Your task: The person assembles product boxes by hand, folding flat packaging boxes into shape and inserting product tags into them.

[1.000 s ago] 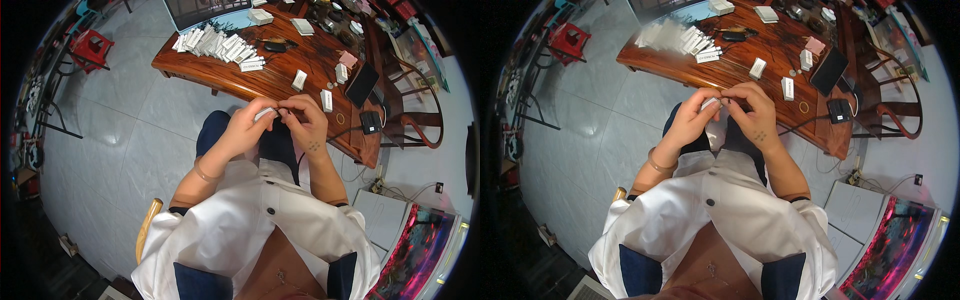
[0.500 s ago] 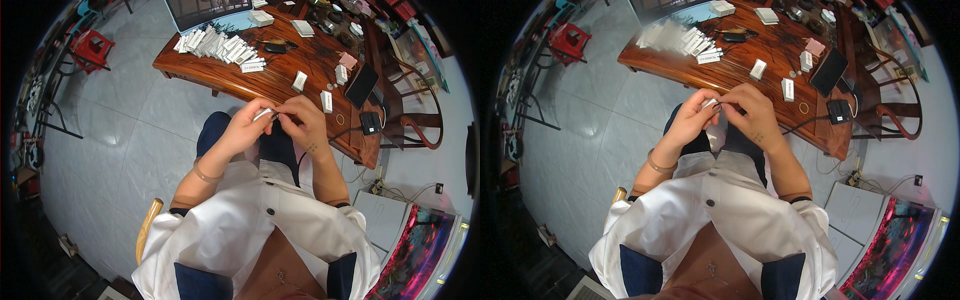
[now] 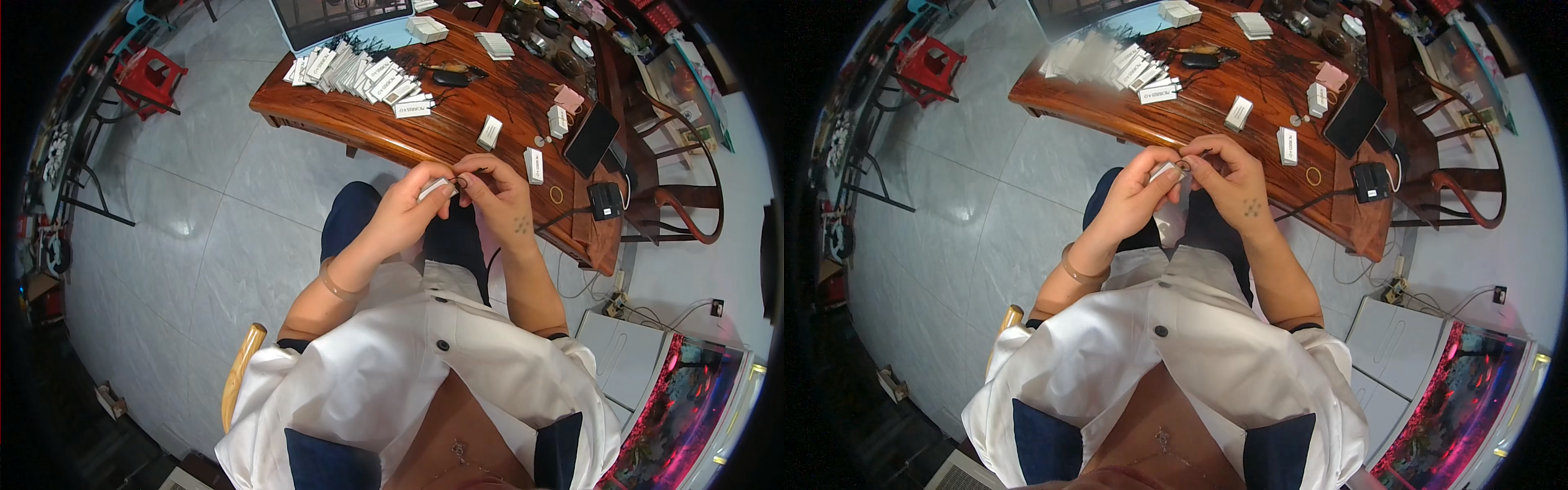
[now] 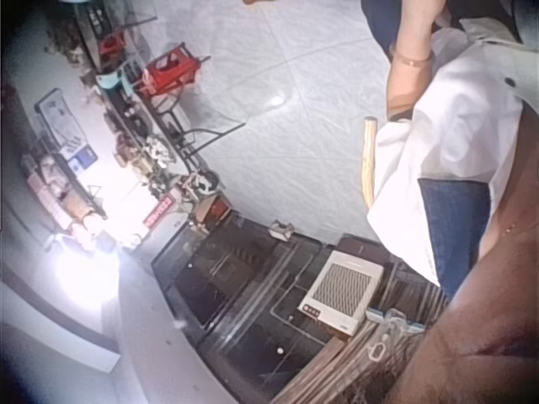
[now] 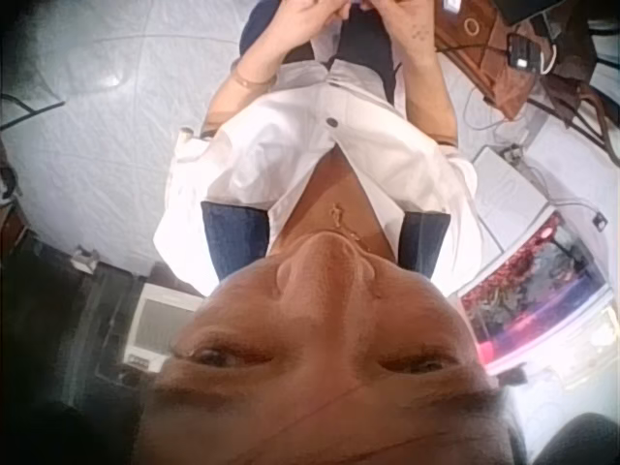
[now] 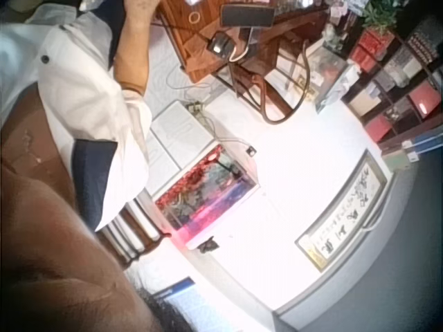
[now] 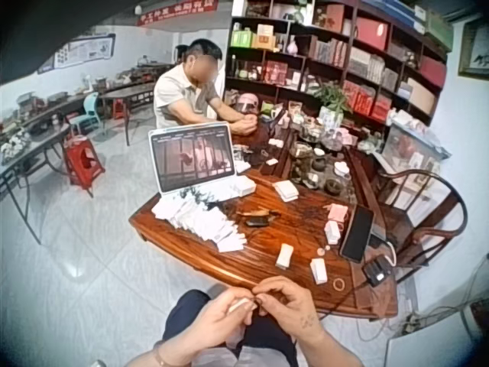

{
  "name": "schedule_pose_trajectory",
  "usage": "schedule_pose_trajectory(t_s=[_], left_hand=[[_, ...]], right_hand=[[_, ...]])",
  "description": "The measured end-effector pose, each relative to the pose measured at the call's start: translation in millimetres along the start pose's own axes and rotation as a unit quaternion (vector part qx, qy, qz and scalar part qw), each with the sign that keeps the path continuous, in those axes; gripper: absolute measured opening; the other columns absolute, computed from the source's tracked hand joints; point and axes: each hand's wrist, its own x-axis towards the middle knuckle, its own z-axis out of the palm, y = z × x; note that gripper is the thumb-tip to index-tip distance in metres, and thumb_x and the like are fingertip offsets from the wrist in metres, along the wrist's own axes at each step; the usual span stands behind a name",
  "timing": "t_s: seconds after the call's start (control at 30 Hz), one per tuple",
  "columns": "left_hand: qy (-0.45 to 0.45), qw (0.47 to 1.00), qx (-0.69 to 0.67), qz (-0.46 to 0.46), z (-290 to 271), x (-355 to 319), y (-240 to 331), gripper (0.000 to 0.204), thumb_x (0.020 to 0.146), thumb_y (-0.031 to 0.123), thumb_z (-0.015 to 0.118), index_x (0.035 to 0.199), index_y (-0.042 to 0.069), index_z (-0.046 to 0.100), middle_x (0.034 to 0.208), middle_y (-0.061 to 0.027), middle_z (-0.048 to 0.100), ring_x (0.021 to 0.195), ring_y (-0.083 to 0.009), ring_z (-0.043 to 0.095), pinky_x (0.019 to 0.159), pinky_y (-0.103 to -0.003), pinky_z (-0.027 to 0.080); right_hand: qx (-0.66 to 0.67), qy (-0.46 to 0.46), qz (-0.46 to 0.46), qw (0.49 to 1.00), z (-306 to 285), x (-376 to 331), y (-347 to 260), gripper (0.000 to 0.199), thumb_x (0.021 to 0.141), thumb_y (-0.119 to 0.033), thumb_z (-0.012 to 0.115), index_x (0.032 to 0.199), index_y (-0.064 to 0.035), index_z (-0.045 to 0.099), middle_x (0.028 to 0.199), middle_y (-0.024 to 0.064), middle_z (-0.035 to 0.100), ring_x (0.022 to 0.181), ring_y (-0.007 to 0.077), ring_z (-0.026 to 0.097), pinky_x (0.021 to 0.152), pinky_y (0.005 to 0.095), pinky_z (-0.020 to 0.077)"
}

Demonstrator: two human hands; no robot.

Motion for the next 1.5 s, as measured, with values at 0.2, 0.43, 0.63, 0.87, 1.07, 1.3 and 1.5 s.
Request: schedule_pose_trajectory(t_s=[0.2,0.43,0.63,0.87,1.07,1.3,1.5], left_hand=[[0.004,1.000,-0.004,0.010,-1.3,-0.7,-1.3,0.013,0.096,0.012,0.053,0.105,0.004,0.055,0.078,-0.0003,0.058,0.069,-0.0052,0.053,0.062,-0.020,0.042],[0.006,1.000,-0.010,0.009,0.4,-0.2,-4.2,0.014,0.095,0.013,0.055,0.106,0.004,0.054,0.077,-0.0008,0.059,0.070,-0.0057,0.053,0.063,-0.021,0.042],[0.007,0.999,0.045,0.026,0.7,-0.5,-11.5,0.016,0.094,0.014,0.057,0.105,0.005,0.052,0.078,0.0006,0.056,0.070,-0.0050,0.051,0.062,-0.020,0.041],[0.015,0.998,0.055,-0.007,-4.4,-1.4,-9.2,0.017,0.093,0.018,0.058,0.101,0.003,0.054,0.077,-0.0012,0.059,0.070,-0.0087,0.055,0.064,-0.024,0.044],[-0.011,0.998,0.062,0.013,-3.5,-1.3,-6.3,0.016,0.094,0.018,0.056,0.100,0.004,0.056,0.075,-0.0025,0.060,0.071,-0.0091,0.056,0.065,-0.025,0.044],[-0.030,0.989,0.145,0.015,-3.2,-1.5,-0.2,0.015,0.094,0.019,0.055,0.096,0.004,0.057,0.076,-0.0051,0.061,0.071,-0.0154,0.058,0.066,-0.028,0.046],[-0.039,0.986,0.160,0.020,-6.3,-0.3,-0.1,0.015,0.094,0.019,0.055,0.094,0.004,0.056,0.075,-0.0065,0.060,0.071,-0.0173,0.058,0.066,-0.029,0.046]], right_hand=[[-0.039,0.003,-0.010,0.999,2.5,-2.0,-3.8,0.015,0.085,-0.005,0.067,0.099,-0.0006,0.067,0.103,0.0085,0.063,0.088,0.0143,0.063,0.069,0.0240,0.0523],[-0.318,-0.006,-0.251,0.914,3.2,-2.2,-9.1,0.009,0.087,-0.002,0.063,0.095,0.0013,0.066,0.102,0.0109,0.062,0.083,0.0135,0.061,0.067,0.0235,0.0507],[-0.216,0.049,-0.169,0.960,-7.8,0.5,-25.6,0.008,0.089,-0.003,0.061,0.094,0.0034,0.064,0.095,0.0108,0.062,0.066,0.0111,0.060,0.059,0.0218,0.0488],[0.038,0.024,0.063,0.997,-8.3,5.6,-23.5,0.019,0.093,-0.013,0.058,0.101,0.0028,0.064,0.098,0.0083,0.065,0.068,0.0108,0.059,0.064,0.0227,0.0495],[0.038,-0.081,0.120,0.989,-10.3,4.4,-9.0,0.020,0.093,-0.016,0.058,0.100,0.0023,0.064,0.100,0.0085,0.066,0.071,0.0098,0.059,0.067,0.0223,0.0498],[0.035,-0.054,0.089,0.994,-7.2,1.9,-6.1,0.014,0.093,-0.012,0.057,0.089,0.0011,0.059,0.098,0.0089,0.062,0.071,0.0095,0.055,0.066,0.0219,0.0463],[0.100,-0.045,0.007,0.994,-9.5,-0.9,-10.3,0.011,0.093,-0.010,0.056,0.087,-0.0004,0.057,0.094,0.0079,0.059,0.069,0.0092,0.049,0.065,0.0224,0.0428]])
